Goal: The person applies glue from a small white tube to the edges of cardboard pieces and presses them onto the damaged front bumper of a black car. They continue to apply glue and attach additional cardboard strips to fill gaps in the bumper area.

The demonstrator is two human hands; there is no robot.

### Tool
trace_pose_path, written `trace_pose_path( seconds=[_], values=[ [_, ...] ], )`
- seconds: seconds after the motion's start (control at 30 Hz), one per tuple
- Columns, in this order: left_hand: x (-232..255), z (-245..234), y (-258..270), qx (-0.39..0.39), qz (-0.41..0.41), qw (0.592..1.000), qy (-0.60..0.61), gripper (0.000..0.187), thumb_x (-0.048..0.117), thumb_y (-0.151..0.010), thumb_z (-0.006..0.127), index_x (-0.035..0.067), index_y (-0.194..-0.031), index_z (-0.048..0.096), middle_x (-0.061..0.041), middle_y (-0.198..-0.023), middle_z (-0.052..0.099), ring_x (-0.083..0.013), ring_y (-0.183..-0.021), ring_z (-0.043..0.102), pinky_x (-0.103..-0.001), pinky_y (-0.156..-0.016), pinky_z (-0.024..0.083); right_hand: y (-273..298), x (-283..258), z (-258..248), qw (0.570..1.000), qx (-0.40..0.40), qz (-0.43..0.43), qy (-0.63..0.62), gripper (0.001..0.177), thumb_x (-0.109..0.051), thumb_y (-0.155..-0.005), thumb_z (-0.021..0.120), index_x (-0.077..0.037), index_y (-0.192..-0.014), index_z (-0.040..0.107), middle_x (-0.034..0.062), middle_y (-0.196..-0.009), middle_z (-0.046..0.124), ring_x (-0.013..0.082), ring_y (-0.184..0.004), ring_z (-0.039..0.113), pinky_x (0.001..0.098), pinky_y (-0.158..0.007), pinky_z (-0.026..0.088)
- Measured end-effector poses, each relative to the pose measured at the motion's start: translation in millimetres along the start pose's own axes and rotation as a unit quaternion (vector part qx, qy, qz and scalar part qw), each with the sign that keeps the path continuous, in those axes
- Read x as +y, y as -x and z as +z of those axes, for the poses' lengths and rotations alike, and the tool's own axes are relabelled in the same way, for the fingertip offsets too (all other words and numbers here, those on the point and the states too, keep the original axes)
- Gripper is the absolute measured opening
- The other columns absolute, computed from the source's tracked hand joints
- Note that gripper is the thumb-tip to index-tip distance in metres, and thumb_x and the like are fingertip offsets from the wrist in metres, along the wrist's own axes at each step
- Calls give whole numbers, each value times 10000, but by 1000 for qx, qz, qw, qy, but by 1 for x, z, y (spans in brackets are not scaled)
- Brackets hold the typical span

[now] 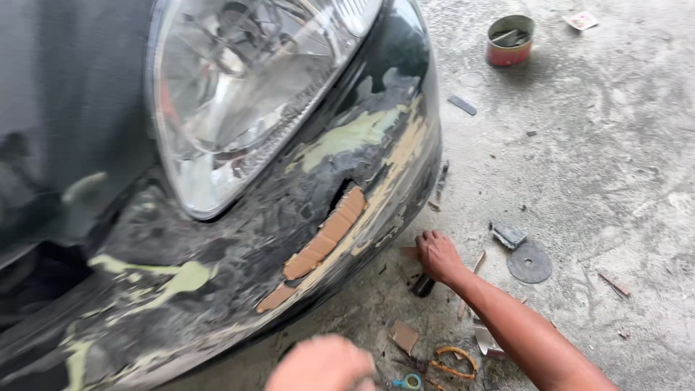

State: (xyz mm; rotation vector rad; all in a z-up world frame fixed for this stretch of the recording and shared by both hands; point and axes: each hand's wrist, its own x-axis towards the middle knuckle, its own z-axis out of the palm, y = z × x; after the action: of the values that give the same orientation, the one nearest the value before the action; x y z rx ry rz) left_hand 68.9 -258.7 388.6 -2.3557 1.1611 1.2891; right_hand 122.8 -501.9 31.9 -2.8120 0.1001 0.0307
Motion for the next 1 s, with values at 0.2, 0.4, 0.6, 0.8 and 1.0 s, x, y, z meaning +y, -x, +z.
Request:
trace_pose_path(
  seconds=[0.2, 0.4, 0.6, 0.8, 1.0],
  values=[
    [0, -112, 26, 645, -12, 746, 166, 225, 251, -897, 637, 105, -1059, 697, -14, -935, 675, -164, -767, 626, -330, -703, 515, 66, -46, -50, 897, 38, 134, -419, 216, -120, -942, 458, -146, -737, 398, 32, -1200, 756, 130, -433, 511, 259, -383, 429],
    [-4, -147, 12, 529, -143, 785, 289, 167, 336, -815, 751, 214, -729, 675, 75, -625, 603, -137, -602, 543, -340, -570, 414, 144, -45, -102, 832, -44, 255, -492, 65, -116, -869, 666, -93, -901, 718, 56, -695, 669, 149, -612, 586, 279, -587, 449],
    [-18, -160, 4, 452, -188, 840, 234, 217, 468, -798, 707, 274, -716, 654, 44, -700, 691, -216, -724, 648, -398, -595, 457, 166, 0, -154, 851, -32, 294, -435, 96, -80, -889, 669, -85, -953, 741, 74, -763, 699, 146, -595, 567, 249, -539, 467],
    [-37, -173, -5, 438, -81, 870, 211, 109, 272, -747, 708, 170, -722, 680, -76, -701, 685, -328, -757, 705, -424, -639, 540, 178, -12, -264, 823, 113, 263, -491, 193, 69, -793, 689, 49, -976, 747, 146, -820, 700, 215, -730, 634, 369, -656, 592],
    [-38, -188, 1, 406, -28, 902, 147, 122, 133, -830, 647, 62, -741, 692, -116, -640, 658, -316, -668, 694, -383, -585, 539, 180, -75, -378, 835, 167, 248, -462, 181, 60, -792, 712, 12, -959, 763, 104, -824, 746, 141, -765, 660, 314, -668, 583]
  ],
)
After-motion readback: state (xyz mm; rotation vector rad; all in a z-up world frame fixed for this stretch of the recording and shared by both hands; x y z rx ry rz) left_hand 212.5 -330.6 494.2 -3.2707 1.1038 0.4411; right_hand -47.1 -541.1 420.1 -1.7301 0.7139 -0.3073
